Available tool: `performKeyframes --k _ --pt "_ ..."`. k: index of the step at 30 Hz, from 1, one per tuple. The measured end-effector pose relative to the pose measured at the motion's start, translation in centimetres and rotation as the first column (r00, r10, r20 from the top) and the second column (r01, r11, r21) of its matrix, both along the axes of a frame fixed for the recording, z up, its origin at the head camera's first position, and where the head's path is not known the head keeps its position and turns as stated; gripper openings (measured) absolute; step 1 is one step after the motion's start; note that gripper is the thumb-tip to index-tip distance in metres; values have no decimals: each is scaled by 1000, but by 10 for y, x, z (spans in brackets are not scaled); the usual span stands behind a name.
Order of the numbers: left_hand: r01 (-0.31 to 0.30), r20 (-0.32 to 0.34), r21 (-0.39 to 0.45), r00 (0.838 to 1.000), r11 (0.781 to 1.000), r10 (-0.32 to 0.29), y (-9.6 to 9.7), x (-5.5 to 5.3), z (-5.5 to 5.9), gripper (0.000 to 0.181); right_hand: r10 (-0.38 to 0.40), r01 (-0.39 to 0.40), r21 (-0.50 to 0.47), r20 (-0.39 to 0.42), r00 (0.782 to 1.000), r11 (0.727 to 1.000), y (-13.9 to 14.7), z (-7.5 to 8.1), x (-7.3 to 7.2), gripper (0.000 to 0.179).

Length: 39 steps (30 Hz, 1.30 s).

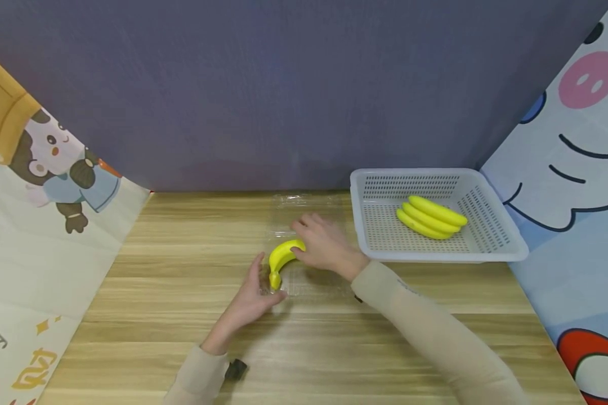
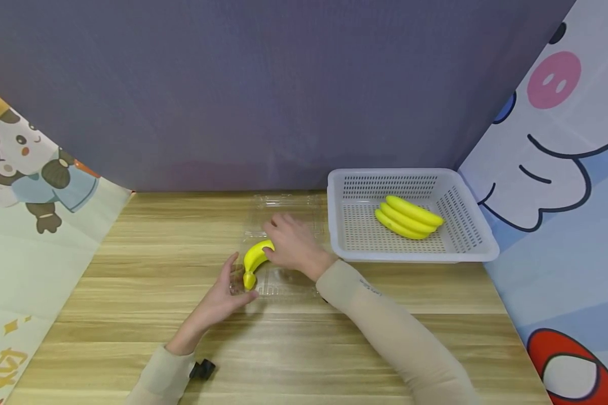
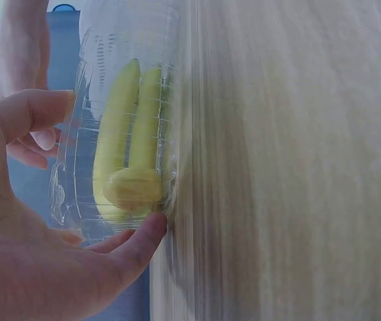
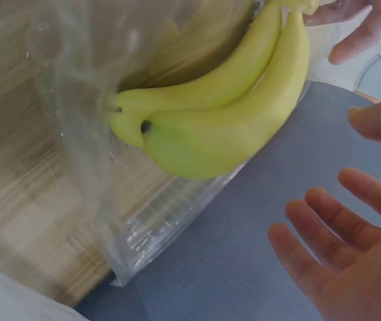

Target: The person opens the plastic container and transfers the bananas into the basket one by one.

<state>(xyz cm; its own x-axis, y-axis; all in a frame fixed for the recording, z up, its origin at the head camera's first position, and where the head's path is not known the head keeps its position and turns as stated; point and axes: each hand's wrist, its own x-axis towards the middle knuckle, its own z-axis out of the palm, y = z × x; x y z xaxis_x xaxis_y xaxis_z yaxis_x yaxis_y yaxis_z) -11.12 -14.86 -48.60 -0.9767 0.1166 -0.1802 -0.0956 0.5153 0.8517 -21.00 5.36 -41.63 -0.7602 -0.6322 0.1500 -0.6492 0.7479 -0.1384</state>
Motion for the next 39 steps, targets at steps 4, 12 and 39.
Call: performKeyframes --k 4,12,39 --pt "3 -2 7 1000 1000 -3 0 0 -1 108 -7 6 22 42 999 1000 -4 -5 -1 53" --pt "1 -1 8 1000 1000 -1 1 0 -1 110 18 -21 54 63 998 998 -11 -15 -4 52" --pt "7 -12 20 1000 1000 -7 -1 -1 -1 111 -7 -13 77 261 965 997 -5 -35 -2 66"
